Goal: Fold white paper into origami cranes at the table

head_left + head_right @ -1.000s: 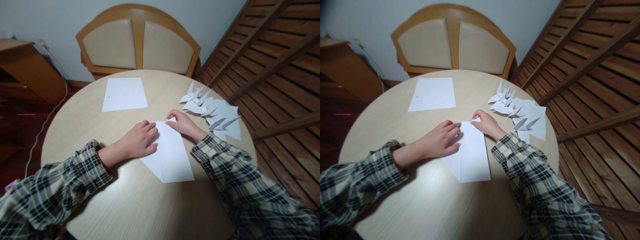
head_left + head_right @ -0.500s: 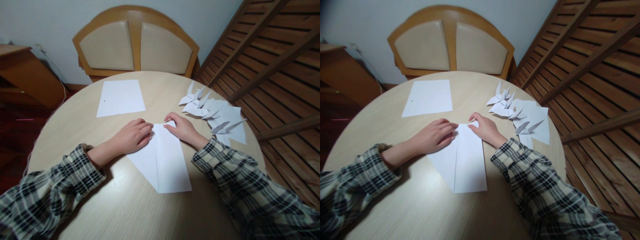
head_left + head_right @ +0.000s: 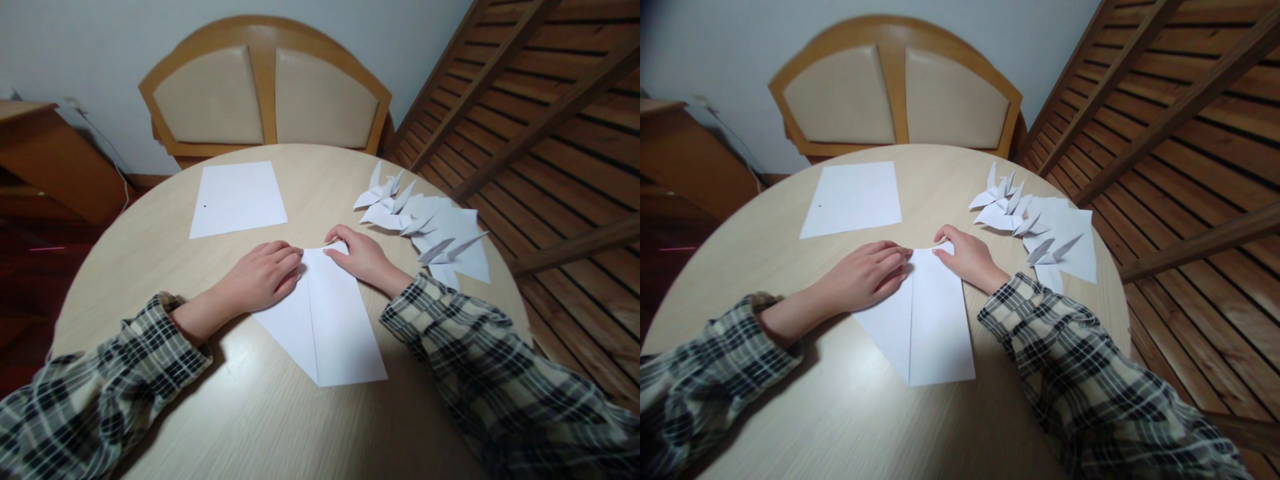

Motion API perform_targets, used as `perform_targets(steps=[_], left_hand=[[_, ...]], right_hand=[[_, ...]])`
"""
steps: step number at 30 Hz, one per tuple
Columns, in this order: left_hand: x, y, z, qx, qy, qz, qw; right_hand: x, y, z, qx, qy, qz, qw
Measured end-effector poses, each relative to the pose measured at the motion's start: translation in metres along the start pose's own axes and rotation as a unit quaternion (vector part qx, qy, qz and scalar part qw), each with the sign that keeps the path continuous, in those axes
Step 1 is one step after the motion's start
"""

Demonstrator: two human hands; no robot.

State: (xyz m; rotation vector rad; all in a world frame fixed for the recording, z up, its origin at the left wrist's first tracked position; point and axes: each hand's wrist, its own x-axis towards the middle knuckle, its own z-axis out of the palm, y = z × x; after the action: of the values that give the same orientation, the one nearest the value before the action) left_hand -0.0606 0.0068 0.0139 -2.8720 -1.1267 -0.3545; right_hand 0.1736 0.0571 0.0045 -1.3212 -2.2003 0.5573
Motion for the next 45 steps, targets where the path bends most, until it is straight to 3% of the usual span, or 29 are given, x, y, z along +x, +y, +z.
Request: perform_targets(steps=[9, 21, 45], left_hand=[[-0.001, 0.001, 0.003, 0.012, 0.009, 0.000, 1.000], [-0.002, 0.003, 0.006, 0.013, 0.025, -0.007, 1.000], [-0.001, 0.004, 0.004, 0.055, 0.028, 0.007, 0.998]], right_hand=[[0.000, 0.001, 0.005, -0.018, 0.024, 0.010, 0.999], [-0.005, -0.006, 0.006, -0.032, 0.000, 0.016, 0.999], [-0.016, -0.014, 0.010, 0.018, 0.005, 0.009, 1.000]])
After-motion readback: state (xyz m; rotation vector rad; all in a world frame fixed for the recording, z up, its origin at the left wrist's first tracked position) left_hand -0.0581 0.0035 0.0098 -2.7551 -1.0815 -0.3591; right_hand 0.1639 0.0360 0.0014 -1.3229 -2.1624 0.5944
